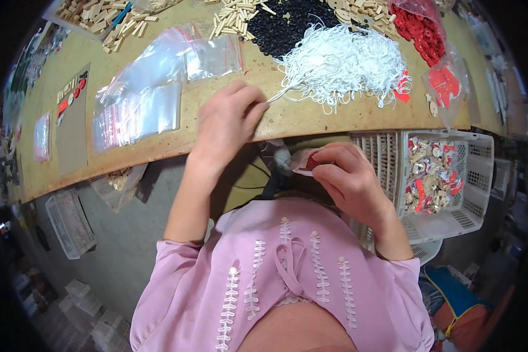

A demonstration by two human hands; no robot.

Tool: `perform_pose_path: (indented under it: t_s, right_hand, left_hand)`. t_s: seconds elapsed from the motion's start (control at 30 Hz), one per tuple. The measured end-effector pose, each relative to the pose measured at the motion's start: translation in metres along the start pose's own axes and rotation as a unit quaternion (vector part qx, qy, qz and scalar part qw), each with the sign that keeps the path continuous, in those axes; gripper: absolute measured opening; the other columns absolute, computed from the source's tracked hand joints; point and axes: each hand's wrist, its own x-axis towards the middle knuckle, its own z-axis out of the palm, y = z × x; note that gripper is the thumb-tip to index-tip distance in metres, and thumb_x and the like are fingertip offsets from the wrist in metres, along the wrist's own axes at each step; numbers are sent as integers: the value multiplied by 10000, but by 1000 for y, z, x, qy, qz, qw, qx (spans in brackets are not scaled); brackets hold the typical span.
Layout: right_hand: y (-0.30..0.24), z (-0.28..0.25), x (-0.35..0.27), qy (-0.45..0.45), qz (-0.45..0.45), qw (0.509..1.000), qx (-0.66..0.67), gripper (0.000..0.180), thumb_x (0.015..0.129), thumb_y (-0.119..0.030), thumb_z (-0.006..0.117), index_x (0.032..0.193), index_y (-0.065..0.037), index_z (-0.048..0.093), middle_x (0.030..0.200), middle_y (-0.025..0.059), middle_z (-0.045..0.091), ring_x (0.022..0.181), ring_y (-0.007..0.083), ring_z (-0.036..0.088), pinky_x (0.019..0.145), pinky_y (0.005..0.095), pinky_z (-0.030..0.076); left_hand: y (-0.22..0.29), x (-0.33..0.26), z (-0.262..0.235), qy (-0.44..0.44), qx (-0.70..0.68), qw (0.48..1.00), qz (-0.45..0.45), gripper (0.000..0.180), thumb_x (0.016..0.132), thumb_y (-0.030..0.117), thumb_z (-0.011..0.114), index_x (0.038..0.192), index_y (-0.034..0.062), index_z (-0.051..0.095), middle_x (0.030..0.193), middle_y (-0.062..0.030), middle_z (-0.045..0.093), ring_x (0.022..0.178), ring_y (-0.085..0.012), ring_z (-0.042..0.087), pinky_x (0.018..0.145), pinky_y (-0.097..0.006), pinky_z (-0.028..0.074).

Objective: The person assembles small craft kits by placing wooden pieces, black beads, white strings, and red paper cutouts into clear plastic bags. The person seals each bag and places it into a white basket. The process is repeated for multiple kits.

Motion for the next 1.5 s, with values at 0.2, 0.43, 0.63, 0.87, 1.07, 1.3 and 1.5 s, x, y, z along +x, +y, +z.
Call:
perform_pose_path:
  t_s: [0.2,0.43,0.63,0.87,1.07,1.3,1.5]
  right_hand:
    - [-2,13,7,3,-10,1000,23,111,766,-7,709,863,-22,656,1025,99,674,1012,324,672,910,438,542]
    - [-13,16,23,11,-31,999,19,138,758,3,731,865,-20,647,1033,101,673,996,318,675,905,432,543]
    - [-19,11,25,13,11,998,65,180,795,52,764,941,-15,683,1133,127,670,1034,337,676,874,400,557]
    - [-17,8,43,32,-15,996,83,165,843,59,756,981,-12,699,1209,157,650,1026,318,690,868,382,559]
    - [-16,12,40,56,-17,994,95,213,841,30,731,1042,-37,719,1167,144,656,989,332,674,826,389,564]
    - [-14,15,37,-5,-35,994,100,158,847,-5,685,1004,-1,678,1179,171,654,1042,339,658,860,383,557]
    - [-23,19,41,-62,-23,986,151,98,878,-12,702,974,-6,683,1183,161,661,1046,314,672,867,360,557]
  left_hand:
    - [-19,-33,-44,42,55,996,-63,162,859,83,752,1018,85,721,923,-102,675,775,-292,676,695,-385,546]
    - [-1,-20,-28,72,-13,997,-31,256,882,120,782,1112,39,707,856,-85,637,709,-163,608,653,-306,505]
    - [-18,-6,-14,14,-70,995,-63,179,905,152,747,1005,36,653,823,-109,685,711,-238,683,651,-354,531]
    - [36,-30,-25,-16,-581,812,-49,95,951,-5,708,1026,23,658,891,-15,705,777,-39,629,645,-210,495]
    - [36,-35,-21,65,-42,977,199,303,724,-30,754,988,119,757,863,-10,666,800,-243,592,709,-320,495]
    - [37,-35,-48,-129,-9,974,188,369,660,244,874,976,92,760,1088,-56,646,1025,-289,571,927,-408,451]
    - [26,-37,-44,-259,23,952,162,447,660,259,896,1024,57,736,1142,-102,641,1026,-327,614,881,-410,513]
